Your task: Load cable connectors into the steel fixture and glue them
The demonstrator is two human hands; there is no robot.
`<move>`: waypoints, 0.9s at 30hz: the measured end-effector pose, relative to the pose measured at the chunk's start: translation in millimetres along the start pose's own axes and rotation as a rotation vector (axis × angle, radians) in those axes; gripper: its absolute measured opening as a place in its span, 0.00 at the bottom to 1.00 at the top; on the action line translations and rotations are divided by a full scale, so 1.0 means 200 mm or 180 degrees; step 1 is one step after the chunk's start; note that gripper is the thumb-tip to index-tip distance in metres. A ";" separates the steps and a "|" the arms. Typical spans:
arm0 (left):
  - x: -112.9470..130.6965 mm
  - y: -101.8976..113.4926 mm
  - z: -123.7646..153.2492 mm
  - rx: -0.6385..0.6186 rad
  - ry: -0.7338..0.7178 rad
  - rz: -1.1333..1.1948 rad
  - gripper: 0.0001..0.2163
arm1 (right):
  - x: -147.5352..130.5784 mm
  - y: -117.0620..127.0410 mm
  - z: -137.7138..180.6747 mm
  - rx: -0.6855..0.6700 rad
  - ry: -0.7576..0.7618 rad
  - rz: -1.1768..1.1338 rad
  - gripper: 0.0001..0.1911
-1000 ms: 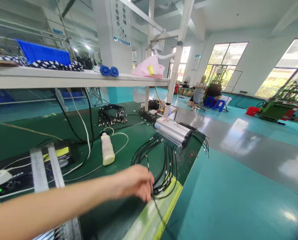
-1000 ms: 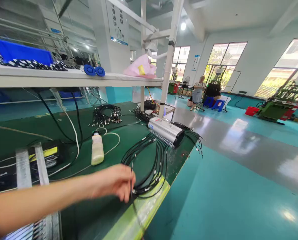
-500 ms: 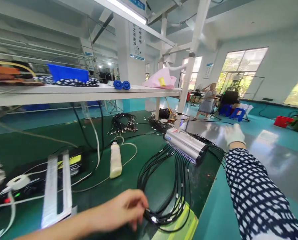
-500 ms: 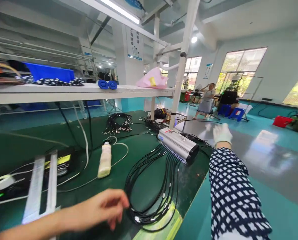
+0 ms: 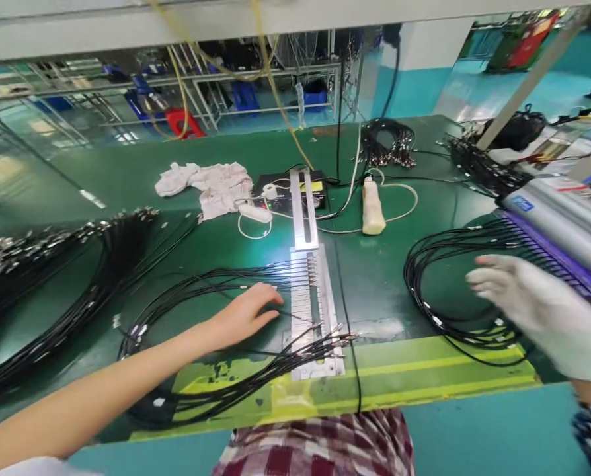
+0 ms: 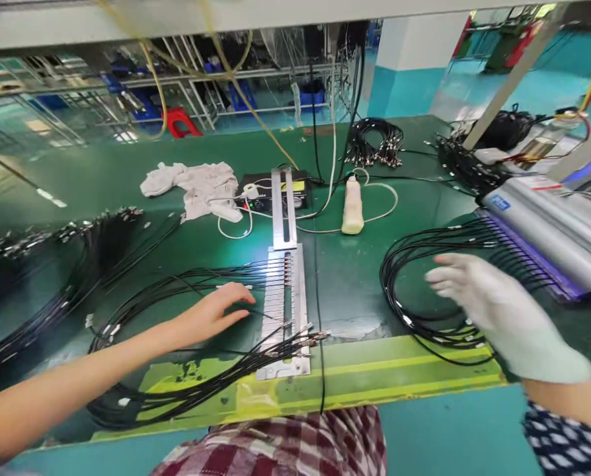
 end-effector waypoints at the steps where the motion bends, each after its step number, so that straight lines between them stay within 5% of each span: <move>1: 0.04 -0.05 0.01 -0.0020 -0.0213 -0.0121 0.07 | 0.04 -0.25 0.04 -0.0465 -0.0262 0.0069 0.26; 4: 0.09 -0.16 0.03 0.0034 -0.0628 -0.0425 0.07 | 0.09 -0.82 0.11 -0.1450 -0.0438 0.0349 0.29; 8: 0.09 -0.16 0.00 0.0286 -0.0873 -0.0242 0.09 | 0.12 -1.17 0.07 -0.1963 -0.0268 0.0221 0.27; 13: 0.03 -0.06 -0.05 0.0970 -0.0806 -0.0080 0.10 | 0.20 -1.24 -0.08 -0.1527 -0.0162 0.0009 0.24; 17: 0.01 -0.09 -0.10 0.1056 -0.0854 -0.0642 0.13 | 0.30 -1.21 -0.14 -0.0985 -0.0166 -0.0127 0.24; 27: 0.03 -0.12 -0.16 0.0858 -0.0980 -0.0935 0.16 | 0.37 -1.24 -0.11 -0.1246 -0.0226 -0.0073 0.20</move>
Point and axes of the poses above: each hand's wrist, its own z-axis away from the middle knuckle, its own y-axis out of the back of the hand, x = y × z, the point moved 10 cm from there along -z, towards the middle knuckle
